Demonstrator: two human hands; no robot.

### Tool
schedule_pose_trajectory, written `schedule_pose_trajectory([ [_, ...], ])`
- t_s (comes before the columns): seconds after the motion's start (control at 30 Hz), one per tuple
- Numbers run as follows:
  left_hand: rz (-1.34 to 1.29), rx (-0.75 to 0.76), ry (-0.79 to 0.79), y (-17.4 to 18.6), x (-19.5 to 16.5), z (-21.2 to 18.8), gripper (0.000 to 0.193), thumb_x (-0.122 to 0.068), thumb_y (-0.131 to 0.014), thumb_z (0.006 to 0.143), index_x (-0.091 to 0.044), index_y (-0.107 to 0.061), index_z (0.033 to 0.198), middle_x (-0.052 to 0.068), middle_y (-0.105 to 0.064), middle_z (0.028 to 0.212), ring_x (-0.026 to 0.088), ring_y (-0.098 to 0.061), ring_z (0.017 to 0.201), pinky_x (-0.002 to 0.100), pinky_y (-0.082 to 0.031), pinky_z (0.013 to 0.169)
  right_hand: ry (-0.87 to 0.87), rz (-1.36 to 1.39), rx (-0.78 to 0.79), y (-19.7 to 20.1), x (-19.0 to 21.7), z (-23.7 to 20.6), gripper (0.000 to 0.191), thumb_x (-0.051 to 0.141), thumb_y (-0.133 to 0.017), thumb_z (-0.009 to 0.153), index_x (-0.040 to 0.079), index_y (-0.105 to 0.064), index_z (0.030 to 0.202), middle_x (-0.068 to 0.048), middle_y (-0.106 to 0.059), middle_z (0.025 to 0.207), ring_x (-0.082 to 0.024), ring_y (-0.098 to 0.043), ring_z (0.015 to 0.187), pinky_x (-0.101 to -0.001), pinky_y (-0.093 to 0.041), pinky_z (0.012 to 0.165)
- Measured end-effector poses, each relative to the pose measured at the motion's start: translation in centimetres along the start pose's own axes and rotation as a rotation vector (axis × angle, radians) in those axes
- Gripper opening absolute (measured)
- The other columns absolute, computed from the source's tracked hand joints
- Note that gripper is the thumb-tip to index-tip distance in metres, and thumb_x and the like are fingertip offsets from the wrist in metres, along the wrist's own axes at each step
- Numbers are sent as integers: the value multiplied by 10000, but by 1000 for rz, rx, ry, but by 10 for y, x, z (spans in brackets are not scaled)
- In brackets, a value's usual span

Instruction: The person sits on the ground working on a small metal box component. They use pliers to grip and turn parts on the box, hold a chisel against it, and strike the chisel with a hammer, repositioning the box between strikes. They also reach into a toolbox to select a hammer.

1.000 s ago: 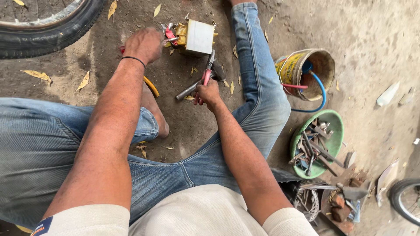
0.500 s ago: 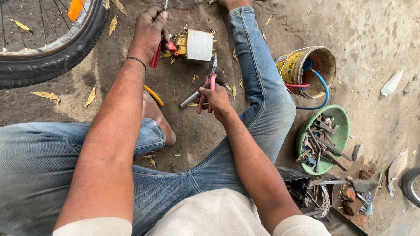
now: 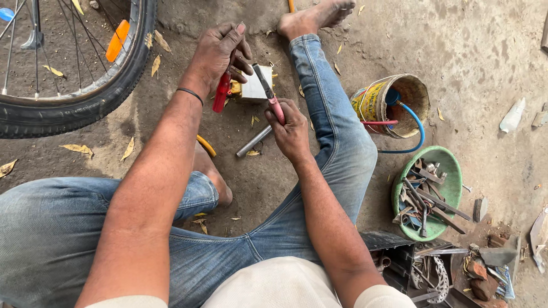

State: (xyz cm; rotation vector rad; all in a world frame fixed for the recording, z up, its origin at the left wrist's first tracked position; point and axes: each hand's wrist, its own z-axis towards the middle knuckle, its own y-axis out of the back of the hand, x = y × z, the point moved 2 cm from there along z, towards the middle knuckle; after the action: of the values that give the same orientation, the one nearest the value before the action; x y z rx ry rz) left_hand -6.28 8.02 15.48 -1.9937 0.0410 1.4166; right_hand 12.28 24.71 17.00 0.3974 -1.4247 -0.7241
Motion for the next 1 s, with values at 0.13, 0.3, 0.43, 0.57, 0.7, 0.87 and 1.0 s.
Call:
schedule_pose_trajectory([
  [0.13, -232, 126, -13, -15, -16, -1, 324, -355, -585, 1052, -59, -628, 928, 155, -749, 936, 236, -786, 841, 302, -648, 652, -62, 332, -265, 6, 9, 10, 222, 207, -721, 995, 50, -701, 1151, -49, -633, 940, -187, -616, 783, -309, -545, 720],
  [0.3, -176, 170, -68, -22, -16, 3, 391, -345, -570, 1112, -50, -599, 858, 206, -765, 1055, 239, -778, 1009, 256, -639, 760, 1, -285, -31, -1, 12, 13, 216, 273, -770, 953, 63, -719, 942, -68, -671, 966, -225, -670, 817, -386, -530, 717],
  [0.43, -186, 138, -54, -14, -6, 4, 367, -378, -565, 1080, -98, -588, 843, 181, -770, 1059, 229, -794, 1012, 271, -649, 780, -23, 187, -250, 1, 7, 11, 241, 288, -709, 1005, 60, -693, 1080, -53, -622, 940, -258, -626, 817, -409, -525, 750],
  [0.57, -102, 117, -3, -7, 4, 10, 377, -372, -598, 1090, -96, -565, 835, 213, -751, 954, 257, -791, 925, 290, -567, 670, 57, -329, -30, -11, 5, 13, 166, 244, -765, 918, 122, -743, 1027, -68, -661, 958, -293, -672, 858, -430, -528, 737],
  [0.7, -250, 61, 60, -4, 13, 20, 377, -394, -571, 1027, -99, -562, 791, 183, -779, 921, 253, -797, 813, 327, -644, 665, -158, 208, -218, -15, -7, 13, 126, 231, -741, 1016, 115, -730, 1067, -79, -671, 888, -275, -636, 751, -404, -505, 739],
  [0.87, -84, 112, -20, -10, 18, 24, 359, -415, -583, 1039, -82, -674, 941, 187, -780, 957, 231, -763, 818, 324, -642, 728, 96, -268, -65, -12, -24, 15, 178, 155, -790, 908, 89, -758, 1070, -66, -678, 984, -245, -677, 869, -377, -546, 751],
  [1.0, -137, 14, 1, -7, 10, 21, 397, -433, -583, 1036, -112, -566, 803, 178, -794, 963, 236, -805, 855, 337, -653, 730, -366, 304, -311, -5, -42, 17, 197, 164, -770, 973, -2, -672, 1015, -159, -644, 880, -287, -572, 753, -420, -472, 696],
])
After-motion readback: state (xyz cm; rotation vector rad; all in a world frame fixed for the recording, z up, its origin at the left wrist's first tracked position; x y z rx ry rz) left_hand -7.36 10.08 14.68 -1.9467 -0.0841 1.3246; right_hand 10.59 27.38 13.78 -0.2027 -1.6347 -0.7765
